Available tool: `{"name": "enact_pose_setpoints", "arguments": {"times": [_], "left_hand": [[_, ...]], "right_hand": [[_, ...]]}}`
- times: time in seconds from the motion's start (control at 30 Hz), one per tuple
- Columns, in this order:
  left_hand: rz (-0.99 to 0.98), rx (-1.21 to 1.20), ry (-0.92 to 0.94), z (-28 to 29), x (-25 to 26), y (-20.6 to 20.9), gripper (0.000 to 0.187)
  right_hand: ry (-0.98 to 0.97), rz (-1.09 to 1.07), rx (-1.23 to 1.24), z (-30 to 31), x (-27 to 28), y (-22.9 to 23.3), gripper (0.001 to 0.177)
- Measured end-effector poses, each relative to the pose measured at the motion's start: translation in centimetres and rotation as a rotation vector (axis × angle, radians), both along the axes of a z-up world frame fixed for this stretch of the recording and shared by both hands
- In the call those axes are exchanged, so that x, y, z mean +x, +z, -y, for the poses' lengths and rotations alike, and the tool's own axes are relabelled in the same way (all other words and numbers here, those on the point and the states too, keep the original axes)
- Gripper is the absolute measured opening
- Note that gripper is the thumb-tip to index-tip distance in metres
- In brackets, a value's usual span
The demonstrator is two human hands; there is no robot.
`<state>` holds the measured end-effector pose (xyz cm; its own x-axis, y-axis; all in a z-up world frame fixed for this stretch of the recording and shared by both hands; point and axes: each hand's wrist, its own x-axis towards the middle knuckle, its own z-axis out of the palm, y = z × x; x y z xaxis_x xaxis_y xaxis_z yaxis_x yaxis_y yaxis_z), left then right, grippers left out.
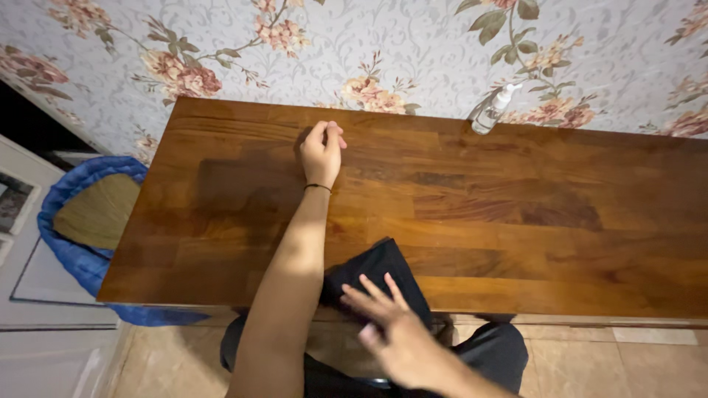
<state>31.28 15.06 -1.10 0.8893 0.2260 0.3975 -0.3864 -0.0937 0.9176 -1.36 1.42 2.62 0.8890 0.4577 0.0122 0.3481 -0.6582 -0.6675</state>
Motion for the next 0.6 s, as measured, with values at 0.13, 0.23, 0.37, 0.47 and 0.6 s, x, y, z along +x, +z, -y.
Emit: {"name": "enact_pose_setpoints", "arguments": {"times": [0.13, 0.23, 0.37, 0.47, 0.6], "left_hand": [[-0.012, -0.016, -0.010, -0.1, -0.1, -0.3, 0.028], [-0.006, 0.018, 0.014, 0.0, -0.1, 0.3, 0.028], [-0.034, 0.032, 0.010, 0.1, -0.5, 1.2, 0.030], [-0.054, 0.081, 0.039, 0.2, -1.1, 1.7, 0.030], [-0.120, 0.125, 0.058, 0.1, -0.9, 2.8, 0.032]], "right_hand": [[-0.705, -0.622, 1.309, 6.0, 4.0, -0.8, 0.063], [-0.873, -0.588, 1.500, 12.0, 6.7, 1.6, 0.058], [-0.797, -0.045, 1.433, 20.9, 9.0, 4.0, 0.053], [-0.883, 0.496, 1.133, 25.6, 13.6, 2.3, 0.047], [-0.980, 0.294, -0.093, 23.7, 21.7, -4.0, 0.060]]}}
